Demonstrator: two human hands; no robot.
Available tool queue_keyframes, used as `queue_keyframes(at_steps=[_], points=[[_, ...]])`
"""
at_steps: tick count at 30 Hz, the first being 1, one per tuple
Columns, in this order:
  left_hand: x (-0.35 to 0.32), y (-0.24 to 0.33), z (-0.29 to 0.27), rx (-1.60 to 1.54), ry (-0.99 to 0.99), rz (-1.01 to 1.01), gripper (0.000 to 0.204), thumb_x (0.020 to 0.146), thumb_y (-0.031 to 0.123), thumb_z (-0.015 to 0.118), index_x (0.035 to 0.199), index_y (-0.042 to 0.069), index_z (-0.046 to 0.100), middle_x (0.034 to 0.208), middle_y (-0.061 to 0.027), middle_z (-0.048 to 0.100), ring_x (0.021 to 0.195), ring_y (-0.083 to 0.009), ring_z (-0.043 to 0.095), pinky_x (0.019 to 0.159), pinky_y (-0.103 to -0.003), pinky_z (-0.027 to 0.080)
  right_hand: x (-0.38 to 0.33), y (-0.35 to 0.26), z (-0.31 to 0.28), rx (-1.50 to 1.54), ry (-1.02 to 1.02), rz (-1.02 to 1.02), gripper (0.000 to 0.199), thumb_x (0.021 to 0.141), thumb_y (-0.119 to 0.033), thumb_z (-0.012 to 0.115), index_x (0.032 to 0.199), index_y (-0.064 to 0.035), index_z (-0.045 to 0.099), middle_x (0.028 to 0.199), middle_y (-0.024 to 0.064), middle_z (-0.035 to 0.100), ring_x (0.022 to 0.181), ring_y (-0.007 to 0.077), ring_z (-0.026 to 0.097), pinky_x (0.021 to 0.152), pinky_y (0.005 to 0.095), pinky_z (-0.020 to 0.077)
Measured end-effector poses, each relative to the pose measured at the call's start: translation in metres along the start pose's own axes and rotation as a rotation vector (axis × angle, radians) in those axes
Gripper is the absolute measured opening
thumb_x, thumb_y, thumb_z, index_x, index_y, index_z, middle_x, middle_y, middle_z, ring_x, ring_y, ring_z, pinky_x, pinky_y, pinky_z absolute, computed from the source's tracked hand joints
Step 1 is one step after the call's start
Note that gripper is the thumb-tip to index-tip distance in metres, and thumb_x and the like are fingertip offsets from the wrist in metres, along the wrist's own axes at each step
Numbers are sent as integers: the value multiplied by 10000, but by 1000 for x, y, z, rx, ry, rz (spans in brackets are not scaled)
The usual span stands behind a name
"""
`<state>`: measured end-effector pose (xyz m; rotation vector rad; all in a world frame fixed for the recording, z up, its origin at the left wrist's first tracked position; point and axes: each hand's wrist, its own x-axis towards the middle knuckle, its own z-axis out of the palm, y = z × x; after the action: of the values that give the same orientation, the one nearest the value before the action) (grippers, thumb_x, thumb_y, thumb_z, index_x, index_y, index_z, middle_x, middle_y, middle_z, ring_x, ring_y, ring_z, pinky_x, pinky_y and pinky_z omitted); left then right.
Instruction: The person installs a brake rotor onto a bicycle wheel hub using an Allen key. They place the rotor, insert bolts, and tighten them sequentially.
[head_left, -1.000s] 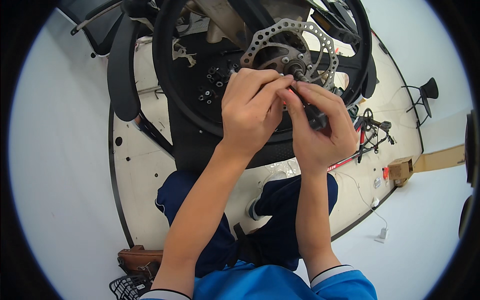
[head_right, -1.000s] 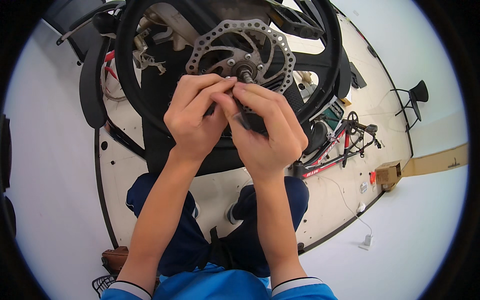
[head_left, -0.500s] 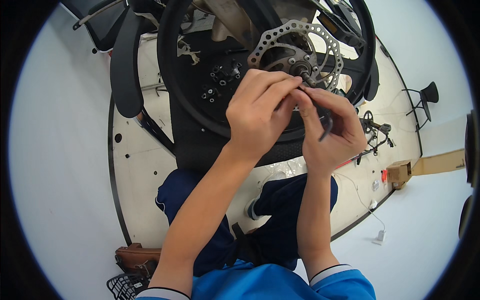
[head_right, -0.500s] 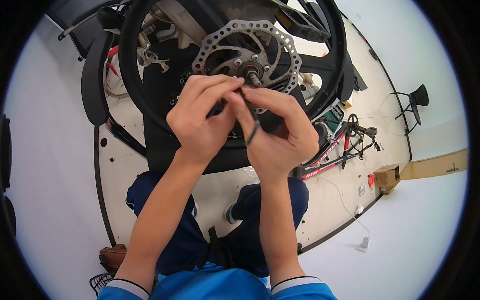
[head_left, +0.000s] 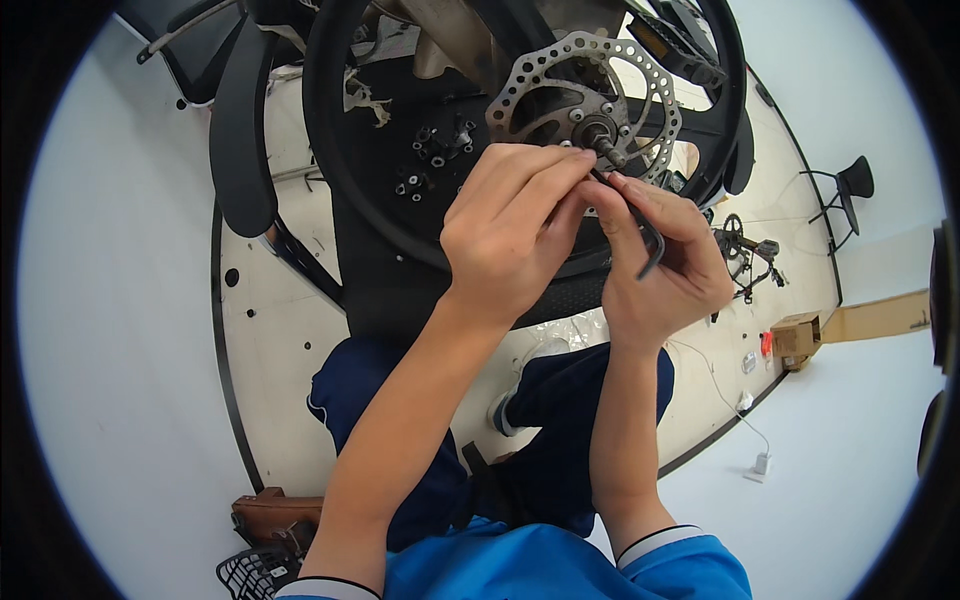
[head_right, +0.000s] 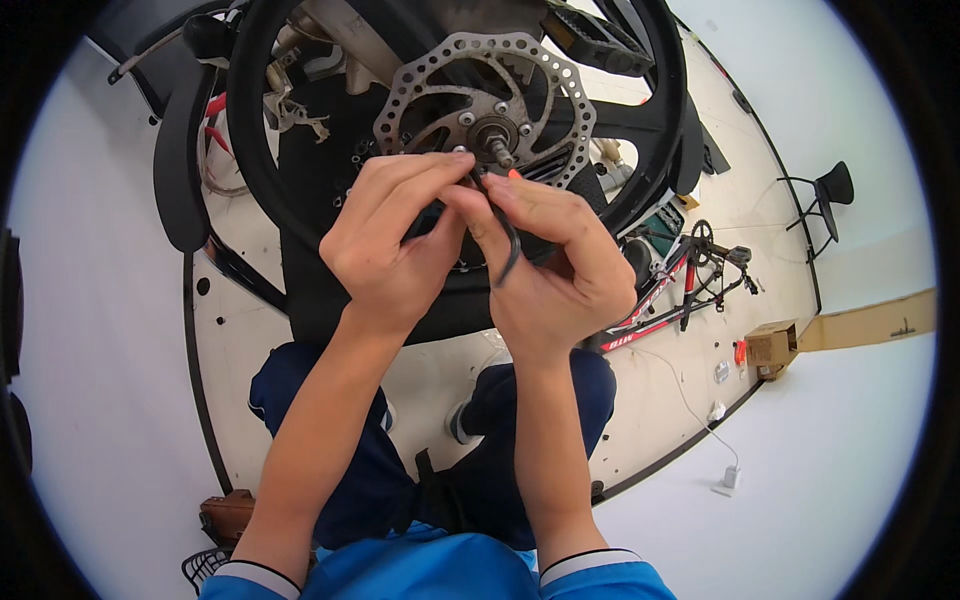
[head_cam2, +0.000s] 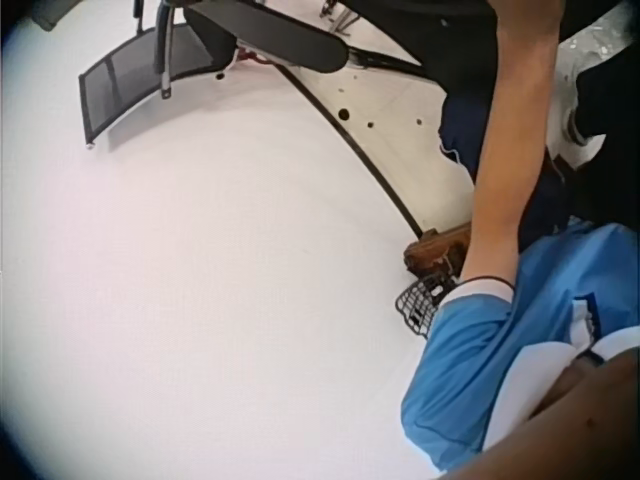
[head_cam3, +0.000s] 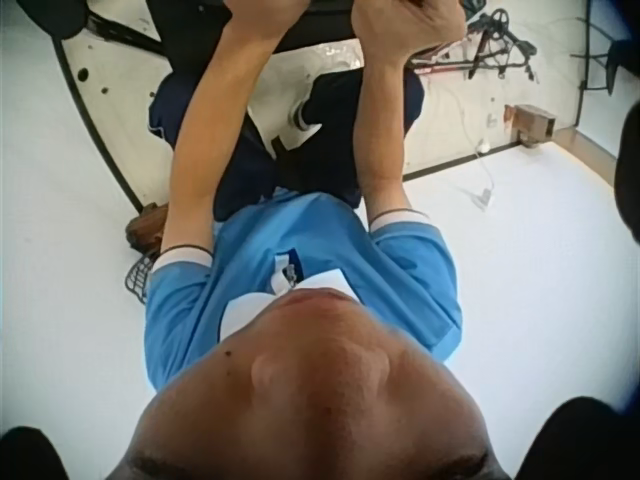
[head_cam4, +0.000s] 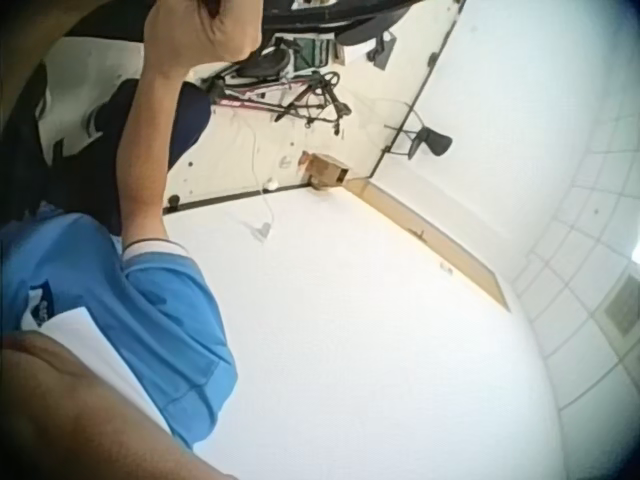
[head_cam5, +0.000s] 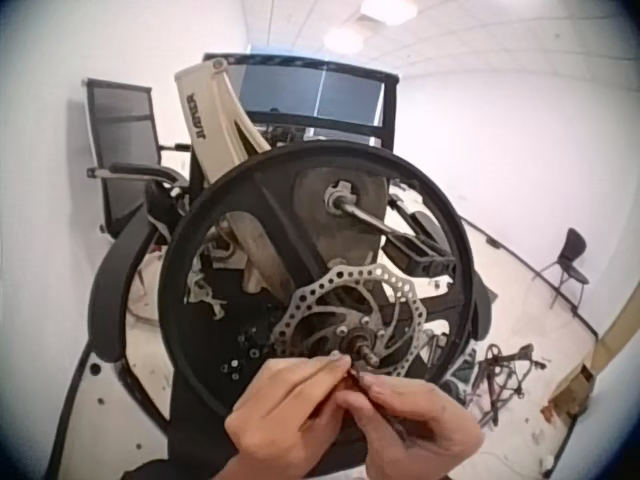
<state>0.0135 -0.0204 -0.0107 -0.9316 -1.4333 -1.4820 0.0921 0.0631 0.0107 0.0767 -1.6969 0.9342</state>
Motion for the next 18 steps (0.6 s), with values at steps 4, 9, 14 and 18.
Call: queue_keyframes(at_steps=[4, 9, 14, 18], points=[[0, -3, 0, -23, -21, -11, 290, 690, -92, 755, 957, 20, 759, 921, -84, 748, 805, -242, 706, 708, -300, 568, -1, 3, 2, 47, 1, 9, 278, 733, 70, 859, 989, 50, 754, 962, 133, 764, 855, 187, 734, 794, 274, 576], [0, 1, -1, 23, -71, -3, 362, 655, -115, 695, 992, 9, 750, 949, -84, 742, 809, -259, 672, 690, -323, 559, 6, -3, 8, 73, -31, -53, 225, 814, 123, 749, 1028, 53, 751, 1001, 155, 764, 906, 208, 739, 833, 280, 564], [2, 4, -4, 29, -64, -36, 310, 739, -94, 727, 1022, 26, 767, 970, -100, 761, 820, -255, 710, 723, -313, 568, -3, -2, 4, 69, 2, 42, 210, 747, 130, 821, 919, 58, 724, 949, 150, 754, 896, 220, 740, 851, 320, 588], [3, 2, -4, 9, -31, -50, 247, 727, -74, 764, 956, 18, 760, 950, -98, 759, 806, -254, 712, 702, -303, 567, 1, -8, 7, 24, 81, 110, 206, 762, 95, 843, 844, 51, 660, 860, 127, 722, 823, 197, 724, 808, 291, 573]])
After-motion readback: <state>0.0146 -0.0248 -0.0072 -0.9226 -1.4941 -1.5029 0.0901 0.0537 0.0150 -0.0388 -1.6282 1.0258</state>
